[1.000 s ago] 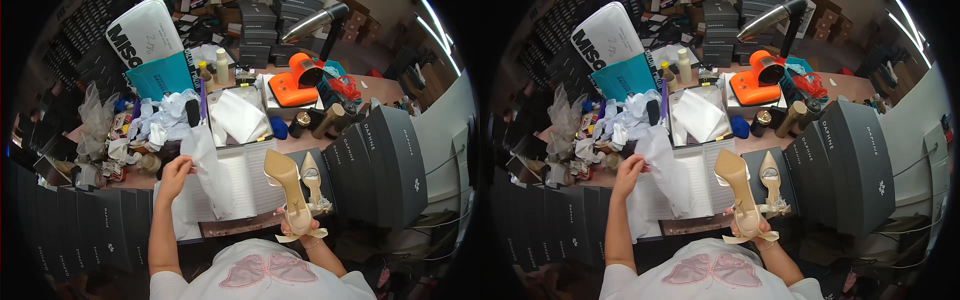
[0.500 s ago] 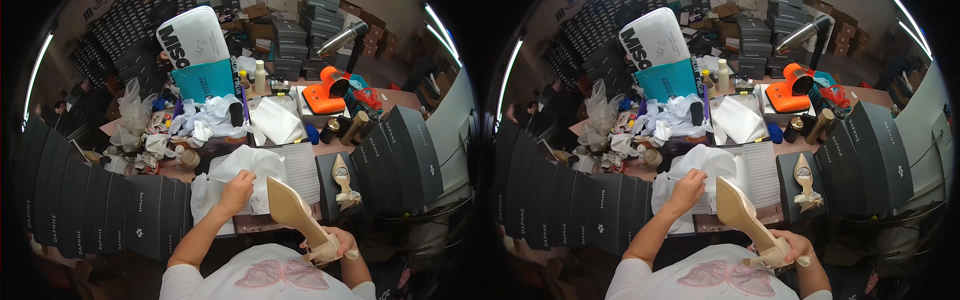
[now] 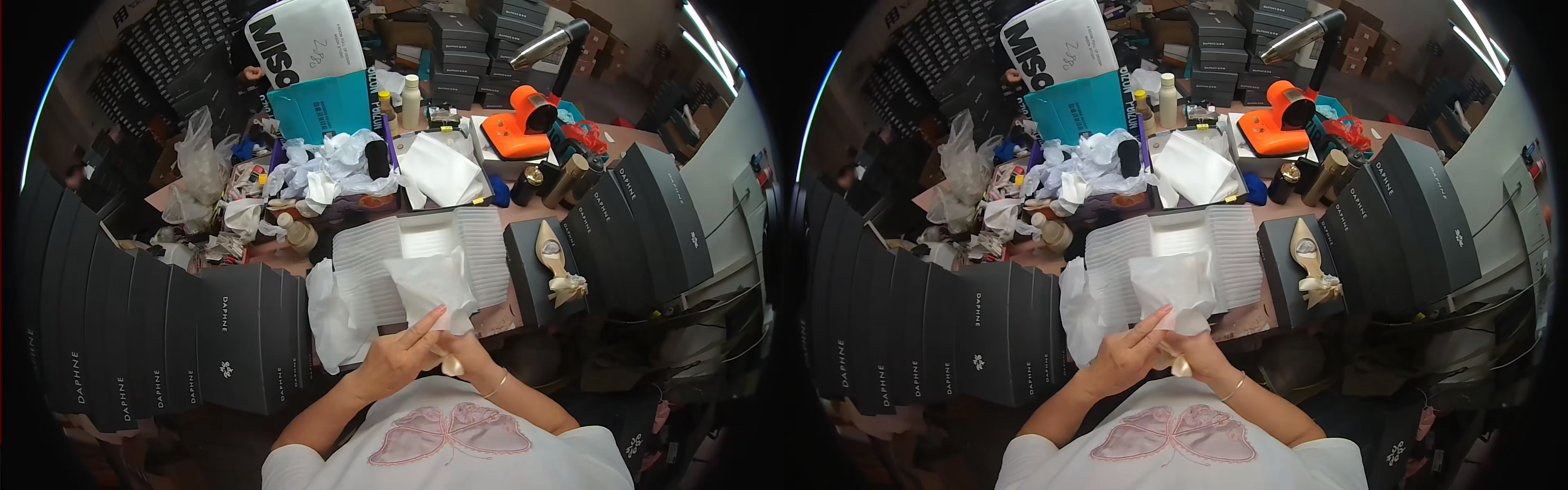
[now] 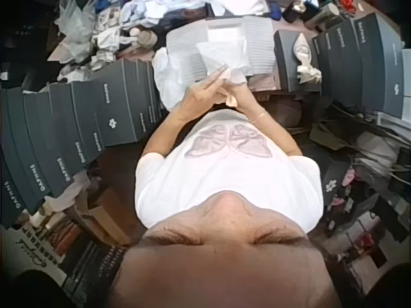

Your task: Packaging high-heeled shoes into boxes and preparing them for shipment.

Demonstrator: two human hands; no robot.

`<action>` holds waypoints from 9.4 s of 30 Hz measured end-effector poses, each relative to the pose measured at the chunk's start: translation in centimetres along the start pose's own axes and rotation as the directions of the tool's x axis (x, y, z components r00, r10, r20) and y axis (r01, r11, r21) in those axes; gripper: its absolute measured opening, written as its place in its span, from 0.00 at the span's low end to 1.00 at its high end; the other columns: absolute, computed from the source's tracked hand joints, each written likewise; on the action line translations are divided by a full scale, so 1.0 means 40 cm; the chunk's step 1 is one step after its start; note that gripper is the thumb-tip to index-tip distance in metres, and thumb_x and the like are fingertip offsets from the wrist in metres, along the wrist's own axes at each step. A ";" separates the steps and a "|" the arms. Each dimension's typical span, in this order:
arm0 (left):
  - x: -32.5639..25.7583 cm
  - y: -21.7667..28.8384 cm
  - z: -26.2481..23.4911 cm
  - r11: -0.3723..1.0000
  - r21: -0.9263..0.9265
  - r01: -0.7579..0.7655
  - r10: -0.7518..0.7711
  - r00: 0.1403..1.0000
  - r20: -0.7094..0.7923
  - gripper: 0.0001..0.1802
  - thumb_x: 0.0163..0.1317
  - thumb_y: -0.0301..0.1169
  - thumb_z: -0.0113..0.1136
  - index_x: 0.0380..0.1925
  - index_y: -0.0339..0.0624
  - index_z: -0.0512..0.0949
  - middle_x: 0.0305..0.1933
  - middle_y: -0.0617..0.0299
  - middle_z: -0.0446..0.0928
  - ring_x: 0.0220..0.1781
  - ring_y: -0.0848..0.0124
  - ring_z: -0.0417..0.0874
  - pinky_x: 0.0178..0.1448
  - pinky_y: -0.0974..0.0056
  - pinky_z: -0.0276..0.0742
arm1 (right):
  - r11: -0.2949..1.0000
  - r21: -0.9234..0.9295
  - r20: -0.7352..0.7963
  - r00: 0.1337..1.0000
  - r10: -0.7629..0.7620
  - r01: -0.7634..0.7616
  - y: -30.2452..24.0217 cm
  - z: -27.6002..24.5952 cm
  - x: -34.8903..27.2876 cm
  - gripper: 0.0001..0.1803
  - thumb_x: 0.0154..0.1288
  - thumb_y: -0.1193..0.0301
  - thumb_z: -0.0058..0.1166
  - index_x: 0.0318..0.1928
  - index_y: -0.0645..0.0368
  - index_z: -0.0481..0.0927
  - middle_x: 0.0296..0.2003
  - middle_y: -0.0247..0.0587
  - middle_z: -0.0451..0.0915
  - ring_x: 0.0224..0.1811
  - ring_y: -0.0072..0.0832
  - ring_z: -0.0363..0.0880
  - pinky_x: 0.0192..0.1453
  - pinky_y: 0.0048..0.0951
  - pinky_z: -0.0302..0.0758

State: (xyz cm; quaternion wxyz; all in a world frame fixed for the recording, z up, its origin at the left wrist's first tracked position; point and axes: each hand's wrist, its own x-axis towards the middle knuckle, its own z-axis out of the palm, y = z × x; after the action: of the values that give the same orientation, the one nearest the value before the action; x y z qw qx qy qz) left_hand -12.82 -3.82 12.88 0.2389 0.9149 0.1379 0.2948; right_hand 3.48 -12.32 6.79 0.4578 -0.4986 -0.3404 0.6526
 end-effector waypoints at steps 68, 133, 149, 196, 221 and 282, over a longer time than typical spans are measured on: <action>-0.261 -0.250 0.311 0.443 -0.542 0.715 -0.794 0.593 0.134 0.15 0.59 0.23 0.56 0.47 0.30 0.74 0.40 0.57 0.80 0.40 0.70 0.80 0.49 0.68 0.73 | 0.545 -0.761 -0.005 0.836 -0.549 0.353 0.079 -0.277 0.216 0.28 0.56 0.63 0.64 0.56 0.58 0.74 0.52 0.51 0.73 0.55 0.43 0.72 0.57 0.40 0.71; 0.015 -0.188 -0.021 0.725 -0.039 0.688 -0.668 0.687 -0.287 0.10 0.53 0.24 0.62 0.36 0.33 0.81 0.34 0.53 0.76 0.36 0.58 0.80 0.43 0.60 0.76 | 0.295 0.848 0.411 0.897 0.160 -0.441 0.036 -0.257 0.140 0.39 0.64 0.37 0.40 0.64 0.54 0.67 0.57 0.59 0.71 0.50 0.60 0.77 0.39 0.37 0.86; 0.115 -0.040 0.068 0.995 -0.091 0.046 -0.080 0.908 -0.411 0.23 0.42 0.16 0.62 0.44 0.36 0.81 0.26 0.61 0.75 0.23 0.67 0.78 0.27 0.65 0.73 | 0.550 0.833 -0.060 0.998 -0.013 0.058 -0.126 -0.133 0.128 0.29 0.67 0.57 0.52 0.63 0.59 0.66 0.58 0.38 0.73 0.61 0.32 0.70 0.65 0.37 0.67; 0.097 -0.454 0.770 0.456 -0.394 0.798 -0.890 0.410 -0.200 0.44 0.63 0.39 0.56 0.67 0.22 0.45 0.68 0.29 0.52 0.71 0.39 0.54 0.73 0.53 0.53 | 0.873 -0.286 -0.187 0.917 0.353 -0.395 0.174 -0.492 0.063 0.24 0.65 0.63 0.58 0.53 0.70 0.74 0.40 0.44 0.80 0.38 0.26 0.82 0.36 0.22 0.78; -0.089 -0.034 0.125 -0.029 -0.823 0.567 -0.806 0.473 0.355 0.15 0.62 0.23 0.50 0.16 0.44 0.64 0.19 0.75 0.62 0.20 0.85 0.60 0.22 0.74 0.55 | 0.965 0.092 -0.080 0.968 -0.239 0.246 0.070 -0.305 0.073 0.34 0.73 0.52 0.40 0.71 0.57 0.54 0.70 0.52 0.55 0.74 0.41 0.49 0.75 0.35 0.46; -0.477 -0.152 -0.457 -0.044 0.322 0.946 -0.637 0.222 -0.738 0.23 0.63 0.41 0.57 0.48 0.31 0.74 0.51 0.44 0.74 0.54 0.48 0.72 0.58 0.50 0.70 | 0.925 -0.292 0.549 0.834 -0.046 0.244 -0.031 0.178 0.286 0.44 0.62 0.62 0.62 0.72 0.53 0.50 0.52 0.47 0.71 0.45 0.30 0.77 0.48 0.30 0.77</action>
State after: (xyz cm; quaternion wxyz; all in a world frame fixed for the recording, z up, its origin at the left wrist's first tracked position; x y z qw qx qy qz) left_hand -39.60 0.34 13.69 -0.0669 0.5692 0.8018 0.1692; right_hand -4.02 -1.09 5.95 0.2980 -0.3435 -0.6019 0.6565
